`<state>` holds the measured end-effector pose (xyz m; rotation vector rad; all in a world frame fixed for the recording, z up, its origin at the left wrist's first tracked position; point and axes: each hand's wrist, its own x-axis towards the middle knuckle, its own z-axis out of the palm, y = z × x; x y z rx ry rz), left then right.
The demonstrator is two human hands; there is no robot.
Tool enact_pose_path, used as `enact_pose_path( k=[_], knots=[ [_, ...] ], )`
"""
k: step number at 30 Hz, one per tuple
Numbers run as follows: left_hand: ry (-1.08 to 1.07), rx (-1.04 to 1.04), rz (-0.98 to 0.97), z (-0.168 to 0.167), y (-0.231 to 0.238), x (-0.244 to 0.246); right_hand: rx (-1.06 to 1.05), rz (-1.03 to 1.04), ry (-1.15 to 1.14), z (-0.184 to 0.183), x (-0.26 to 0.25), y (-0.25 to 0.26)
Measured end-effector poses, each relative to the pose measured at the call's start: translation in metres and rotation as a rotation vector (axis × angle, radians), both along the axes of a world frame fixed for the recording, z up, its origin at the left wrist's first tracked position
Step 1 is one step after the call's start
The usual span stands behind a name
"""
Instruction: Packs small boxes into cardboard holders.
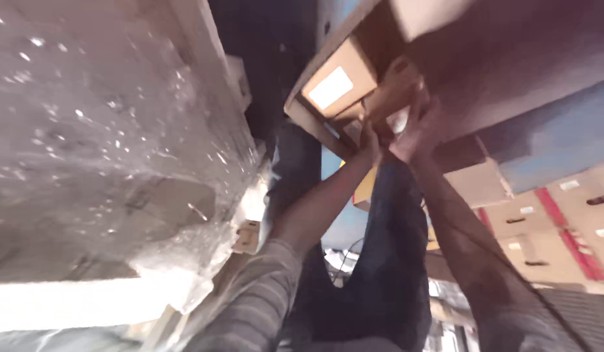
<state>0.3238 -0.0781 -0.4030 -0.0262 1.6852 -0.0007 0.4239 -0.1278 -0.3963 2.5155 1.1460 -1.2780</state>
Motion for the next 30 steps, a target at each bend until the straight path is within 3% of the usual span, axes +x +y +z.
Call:
enact_pose_path(
  k=[4,9,13,15,18,22,24,27,30],
  knots=[
    [-0.103,-0.150,-0.213,0.043,0.027,-0.016,0.035,-0.005,0.083,-0.027,-0.007,-0.017],
    [-0.262,0.006,-0.435,0.069,0.049,-0.011,-0.034,-0.047,0.131,-0.068,-0.006,-0.005],
    [-0.179,0.002,-0.481,0.092,0.035,-0.011,-0.021,-0.062,0.122,-0.064,0.001,-0.005],
    [-0.154,-0.002,-0.592,0.122,0.031,-0.013,-0.036,-0.060,0.136,-0.052,0.003,0.005],
    [-0.194,0.012,-0.662,0.201,0.045,-0.020,-0.133,-0.135,0.274,0.008,0.015,0.035],
    [-0.243,0.328,-0.706,0.332,0.073,-0.046,-0.048,-0.145,0.326,0.152,0.038,0.058],
    [-0.206,0.652,-0.717,0.404,0.091,-0.069,0.055,-0.057,0.419,0.237,0.041,0.081],
    [-0.041,1.343,-0.886,0.526,0.132,-0.111,0.214,0.052,0.555,0.375,0.023,0.149],
    [0.474,1.827,-1.033,0.631,0.189,-0.168,0.416,0.024,0.774,0.493,-0.014,0.223]
  ],
)
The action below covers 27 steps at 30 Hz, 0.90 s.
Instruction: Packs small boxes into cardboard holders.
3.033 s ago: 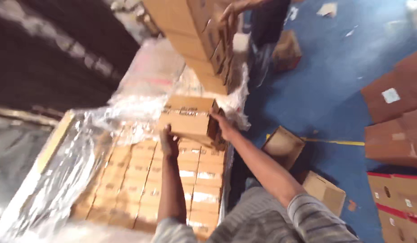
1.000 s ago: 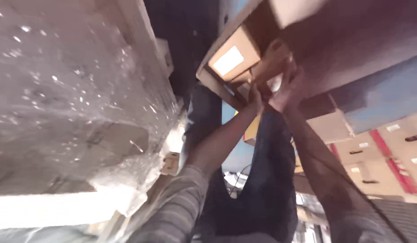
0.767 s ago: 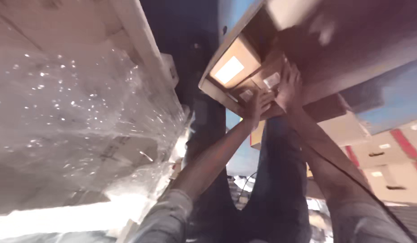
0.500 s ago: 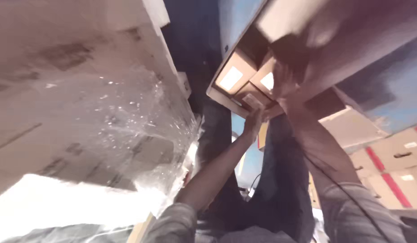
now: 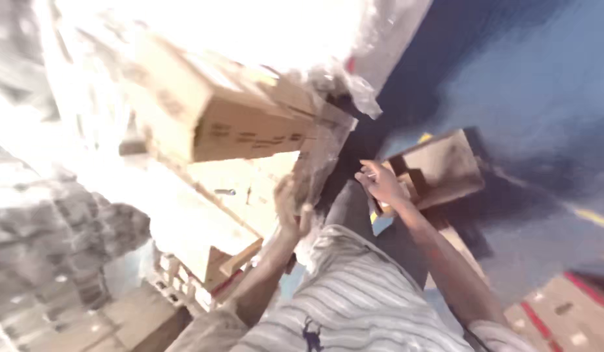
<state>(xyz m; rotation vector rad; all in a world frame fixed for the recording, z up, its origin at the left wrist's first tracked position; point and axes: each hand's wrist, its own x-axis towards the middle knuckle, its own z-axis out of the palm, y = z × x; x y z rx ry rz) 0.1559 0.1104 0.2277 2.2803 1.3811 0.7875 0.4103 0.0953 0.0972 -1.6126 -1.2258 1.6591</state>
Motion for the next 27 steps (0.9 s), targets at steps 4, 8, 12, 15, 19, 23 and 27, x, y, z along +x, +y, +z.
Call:
enact_pose_path(
  k=[4,8,12,15,19,23,27],
  knots=[
    [-0.156,0.348,0.384,0.088,0.099,-0.079,0.159,-0.169,0.187,0.110,-0.068,0.087],
    [-0.729,-0.409,0.772,0.098,0.180,-0.134,0.248,-0.285,0.122,0.171,-0.139,0.174],
    [-0.940,-0.771,0.494,0.090,0.192,-0.109,0.083,-0.195,0.211,0.189,-0.172,0.231],
    [-1.104,-0.697,0.436,0.085,0.182,-0.107,0.064,-0.169,0.239,0.196,-0.176,0.228],
    [-1.427,-0.641,0.349,0.094,0.138,-0.100,0.320,-0.151,0.002,0.237,-0.162,0.166],
    [-1.626,-0.609,0.044,0.098,0.076,-0.077,0.602,-0.275,-0.249,0.271,-0.139,0.062],
    [-1.554,-0.758,-0.081,0.087,0.019,-0.019,0.573,-0.388,-0.375,0.275,-0.083,-0.031]
  ],
)
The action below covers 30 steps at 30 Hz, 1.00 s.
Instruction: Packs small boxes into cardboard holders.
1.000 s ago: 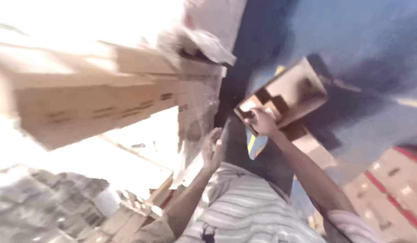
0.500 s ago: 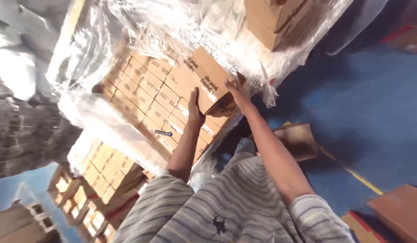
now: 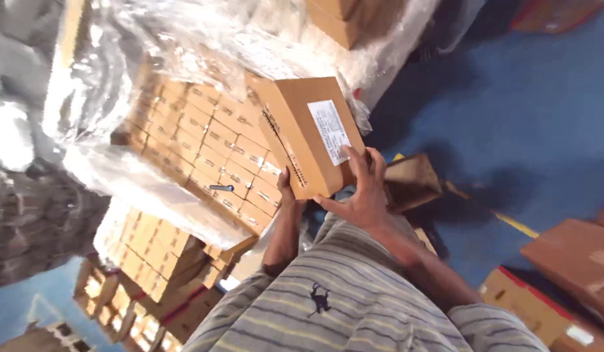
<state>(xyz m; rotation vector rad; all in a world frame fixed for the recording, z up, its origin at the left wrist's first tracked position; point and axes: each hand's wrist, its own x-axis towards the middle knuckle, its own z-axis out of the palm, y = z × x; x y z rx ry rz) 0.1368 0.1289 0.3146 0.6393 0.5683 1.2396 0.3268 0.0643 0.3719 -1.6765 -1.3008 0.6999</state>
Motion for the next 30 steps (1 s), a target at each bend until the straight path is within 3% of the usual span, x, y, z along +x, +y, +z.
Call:
enact_pose_path(
  k=[3,5,7,10,14,16,19,22,24,26,30],
  knots=[
    [0.358,-0.311,-0.101,-0.022,-0.056,0.056,-0.290,-0.090,0.240,-0.043,0.064,-0.067],
    [0.621,-0.538,-0.279,-0.041,-0.091,0.100,-0.471,-0.244,0.446,-0.091,0.094,-0.111],
    [0.637,-0.687,-0.459,-0.091,-0.120,0.135,-0.568,-0.435,0.575,-0.146,0.118,-0.147],
    [0.625,-0.855,-0.592,-0.194,-0.151,0.186,-0.769,-0.655,0.581,-0.237,0.149,-0.182],
    [0.669,-1.021,-0.646,-0.374,-0.174,0.235,-0.935,-0.835,0.500,-0.394,0.182,-0.204],
    [0.655,-1.023,-0.641,-0.455,-0.161,0.257,-0.934,-0.811,0.443,-0.479,0.202,-0.189],
    [0.583,-0.958,-0.564,-0.540,-0.140,0.270,-0.926,-0.721,0.481,-0.591,0.216,-0.164],
    [0.631,-0.986,-0.391,-0.633,-0.110,0.262,-1.027,-0.641,0.502,-0.680,0.219,-0.108],
    [0.732,-1.204,-0.392,-0.666,-0.092,0.251,-1.137,-0.554,0.440,-0.716,0.216,-0.071],
    [0.791,-1.362,-0.351,-0.679,-0.080,0.247,-1.230,-0.408,0.336,-0.731,0.218,-0.038],
    [0.808,-1.427,-0.228,-0.678,-0.064,0.250,-1.256,-0.171,0.255,-0.760,0.214,-0.009]
  ],
)
